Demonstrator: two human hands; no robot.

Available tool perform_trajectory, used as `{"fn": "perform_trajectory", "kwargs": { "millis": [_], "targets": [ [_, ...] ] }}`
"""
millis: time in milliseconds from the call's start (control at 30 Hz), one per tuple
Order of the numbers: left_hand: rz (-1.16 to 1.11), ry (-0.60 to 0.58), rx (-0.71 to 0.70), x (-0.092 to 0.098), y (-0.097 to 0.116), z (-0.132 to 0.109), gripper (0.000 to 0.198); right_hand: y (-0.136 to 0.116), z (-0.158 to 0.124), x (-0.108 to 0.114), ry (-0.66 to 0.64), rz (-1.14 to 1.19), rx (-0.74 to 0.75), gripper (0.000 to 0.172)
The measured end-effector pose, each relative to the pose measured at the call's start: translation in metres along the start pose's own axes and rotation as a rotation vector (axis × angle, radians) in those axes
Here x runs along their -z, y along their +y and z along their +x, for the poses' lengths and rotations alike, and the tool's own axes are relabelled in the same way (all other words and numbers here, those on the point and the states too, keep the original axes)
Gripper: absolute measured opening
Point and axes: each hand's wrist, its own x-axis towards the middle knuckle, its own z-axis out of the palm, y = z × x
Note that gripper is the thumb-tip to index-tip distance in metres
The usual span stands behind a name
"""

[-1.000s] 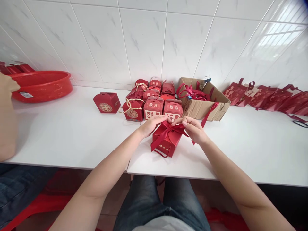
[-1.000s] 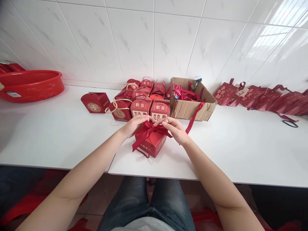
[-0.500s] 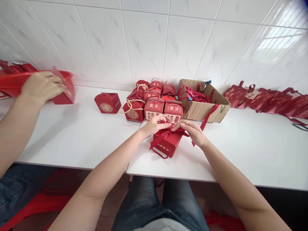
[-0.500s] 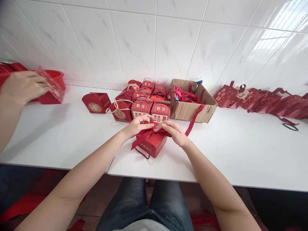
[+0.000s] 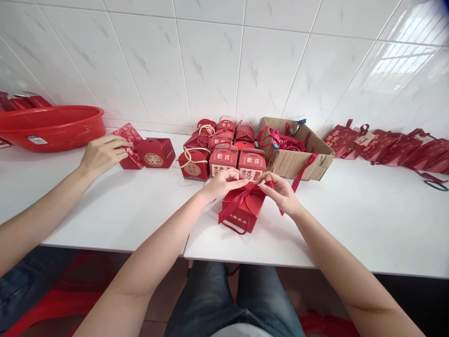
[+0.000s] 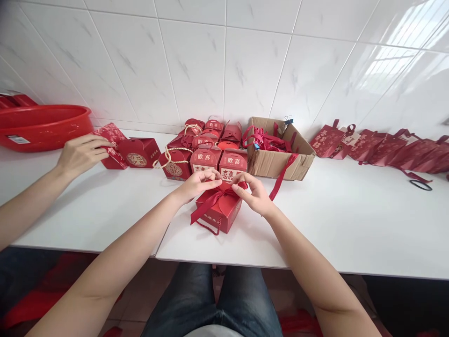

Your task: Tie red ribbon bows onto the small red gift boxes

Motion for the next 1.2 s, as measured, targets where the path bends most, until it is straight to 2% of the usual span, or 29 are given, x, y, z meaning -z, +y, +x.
{"fn": "perform_trajectory", "kwargs": {
  "millis": [67,167,233,333,400,533,633,833,1000,1133,1200],
  "targets": [
    [-0.01,-0.011,-0.018,0.0,0.002,-0.001,0.039,0.0,0.001,0.0,0.012,0.013,-0.002,0.028],
    [-0.031,-0.004,-0.042,-0.001,0.006,-0.003,0.021,0.002,0.003,0.001,0.031,0.12,-0.03,0.033],
    [0.008,0.03,-0.086,-0.002,0.009,-0.005,0.015,0.003,0.003,0.001,0.039,0.191,-0.051,0.034],
    [0.227,0.078,-0.184,-0.007,0.012,-0.01,0.008,0.004,0.004,0.001,0.046,0.251,-0.084,0.032],
    [0.39,0.086,-0.235,-0.011,0.013,-0.012,0.01,0.003,0.004,0.0,0.053,0.27,-0.109,0.032],
    [0.509,0.105,-0.272,-0.016,0.01,-0.013,0.012,-0.001,0.004,-0.002,0.091,0.285,-0.151,0.034],
    [0.493,0.095,-0.251,-0.014,0.007,-0.011,0.011,-0.002,0.004,-0.003,0.125,0.259,-0.199,0.034],
    [0.402,0.001,-0.122,-0.01,0.006,-0.008,0.009,0.001,0.005,-0.004,0.135,0.185,-0.239,0.029],
    [0.348,-0.056,-0.111,-0.011,0.01,-0.008,0.006,0.0,0.008,-0.003,0.168,0.103,-0.189,0.029],
    [0.315,-0.088,-0.105,-0.012,0.01,-0.008,0.009,0.003,0.01,0.0,0.221,0.133,-0.19,0.03],
    [0.288,-0.095,-0.111,-0.011,0.009,-0.008,0.009,0.006,0.011,0.003,0.205,0.164,-0.206,0.03]
  ]
}}
